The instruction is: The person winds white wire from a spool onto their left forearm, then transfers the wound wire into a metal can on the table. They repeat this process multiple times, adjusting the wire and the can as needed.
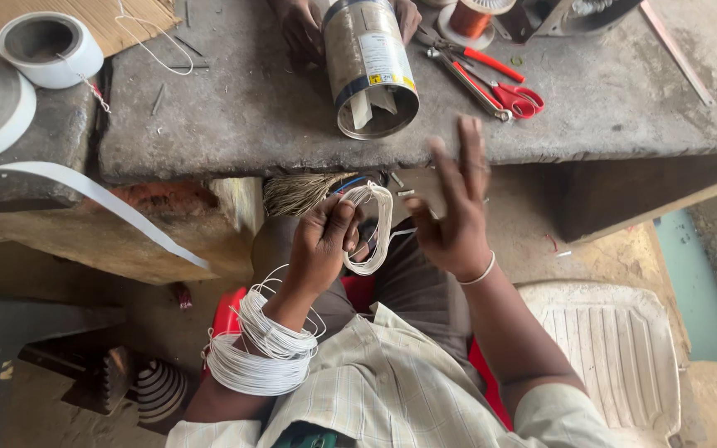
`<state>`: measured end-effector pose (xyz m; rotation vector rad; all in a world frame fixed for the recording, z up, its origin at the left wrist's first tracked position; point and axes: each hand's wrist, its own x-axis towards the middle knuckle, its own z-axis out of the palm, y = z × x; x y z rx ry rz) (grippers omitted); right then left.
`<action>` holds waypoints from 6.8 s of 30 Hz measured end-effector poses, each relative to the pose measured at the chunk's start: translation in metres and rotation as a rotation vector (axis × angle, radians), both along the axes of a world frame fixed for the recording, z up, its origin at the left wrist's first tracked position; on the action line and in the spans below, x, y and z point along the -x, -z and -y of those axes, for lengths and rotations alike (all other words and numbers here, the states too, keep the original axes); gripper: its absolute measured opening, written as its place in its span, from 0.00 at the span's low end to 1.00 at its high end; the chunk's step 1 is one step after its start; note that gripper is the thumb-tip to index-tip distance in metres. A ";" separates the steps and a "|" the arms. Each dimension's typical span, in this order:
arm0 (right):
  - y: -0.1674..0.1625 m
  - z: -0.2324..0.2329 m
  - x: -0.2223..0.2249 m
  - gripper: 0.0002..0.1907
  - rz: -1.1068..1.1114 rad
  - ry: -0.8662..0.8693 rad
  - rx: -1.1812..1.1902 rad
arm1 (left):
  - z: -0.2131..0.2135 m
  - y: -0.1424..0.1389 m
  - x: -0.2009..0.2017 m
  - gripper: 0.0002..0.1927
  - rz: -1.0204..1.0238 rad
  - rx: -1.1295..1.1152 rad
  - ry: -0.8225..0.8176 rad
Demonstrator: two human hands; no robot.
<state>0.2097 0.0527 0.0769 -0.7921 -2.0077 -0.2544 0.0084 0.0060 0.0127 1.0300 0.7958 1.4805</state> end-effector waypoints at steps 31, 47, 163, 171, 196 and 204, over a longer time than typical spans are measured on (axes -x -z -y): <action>0.125 0.034 0.041 0.14 -1.080 -0.727 0.936 | 0.008 0.007 -0.030 0.18 -0.082 -0.114 0.043; 0.086 -0.144 0.079 0.54 -0.207 0.149 0.162 | 0.005 0.000 -0.013 0.17 -0.020 0.008 0.065; 0.041 0.026 0.005 0.17 -0.778 -0.648 0.804 | 0.013 -0.042 -0.009 0.15 -0.295 -0.254 -0.021; 0.066 0.036 0.012 0.08 -1.173 -0.874 0.872 | 0.033 -0.049 -0.020 0.13 -0.343 -0.244 0.026; 0.067 0.022 -0.010 0.09 -0.918 -0.633 1.044 | 0.007 -0.015 -0.020 0.16 -0.058 -0.023 0.184; 0.061 0.021 -0.021 0.09 -1.024 -0.804 1.300 | 0.012 -0.021 -0.020 0.16 -0.097 -0.054 0.254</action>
